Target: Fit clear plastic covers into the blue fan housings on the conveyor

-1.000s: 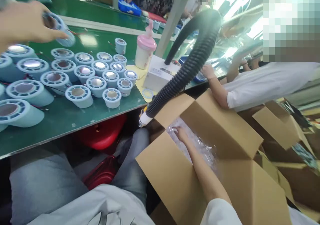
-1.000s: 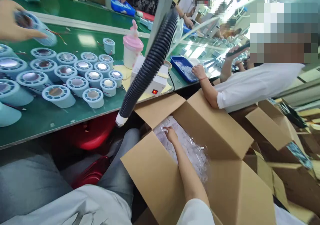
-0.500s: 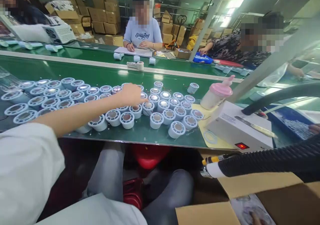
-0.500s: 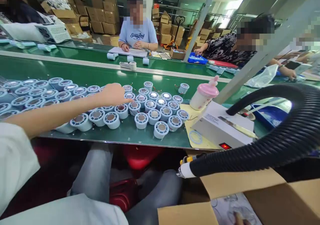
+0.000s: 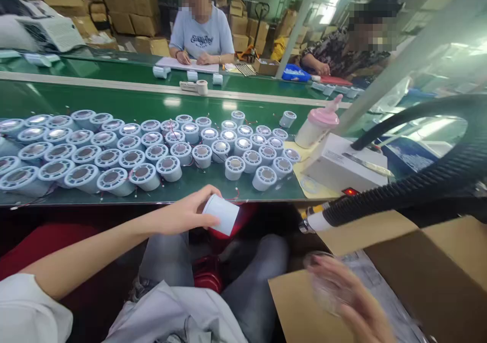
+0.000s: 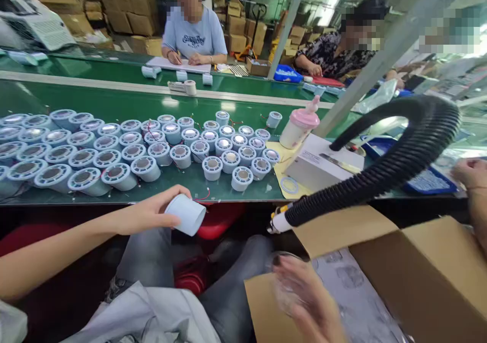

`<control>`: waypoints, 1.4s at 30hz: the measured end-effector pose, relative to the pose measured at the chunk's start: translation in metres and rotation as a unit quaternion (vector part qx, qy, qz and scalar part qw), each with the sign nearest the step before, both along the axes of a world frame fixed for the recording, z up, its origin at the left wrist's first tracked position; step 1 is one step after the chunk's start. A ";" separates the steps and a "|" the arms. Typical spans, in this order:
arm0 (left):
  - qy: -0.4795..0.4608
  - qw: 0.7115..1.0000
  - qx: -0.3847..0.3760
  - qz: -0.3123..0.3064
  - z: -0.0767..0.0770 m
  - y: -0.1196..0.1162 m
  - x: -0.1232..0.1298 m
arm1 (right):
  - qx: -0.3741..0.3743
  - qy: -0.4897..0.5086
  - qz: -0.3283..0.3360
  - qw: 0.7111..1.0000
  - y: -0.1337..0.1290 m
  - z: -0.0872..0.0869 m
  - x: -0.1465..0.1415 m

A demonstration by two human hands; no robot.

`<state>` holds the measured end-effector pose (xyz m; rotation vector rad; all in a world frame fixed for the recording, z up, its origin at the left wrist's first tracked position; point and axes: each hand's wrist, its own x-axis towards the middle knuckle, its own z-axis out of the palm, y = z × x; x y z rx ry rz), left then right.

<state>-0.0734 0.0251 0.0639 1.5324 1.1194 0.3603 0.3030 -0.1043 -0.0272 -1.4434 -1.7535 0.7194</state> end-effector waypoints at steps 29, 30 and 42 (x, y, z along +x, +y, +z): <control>-0.182 0.973 0.044 -0.136 -0.076 -0.026 0.064 | -0.246 0.285 -0.055 0.925 0.054 0.044 -0.100; -0.198 0.972 -0.005 -0.129 -0.074 -0.027 0.064 | -0.255 0.310 -0.047 0.915 0.054 0.043 -0.098; -0.245 0.957 -0.122 -0.093 -0.058 -0.034 0.057 | 0.028 0.066 0.127 0.989 0.030 0.033 -0.094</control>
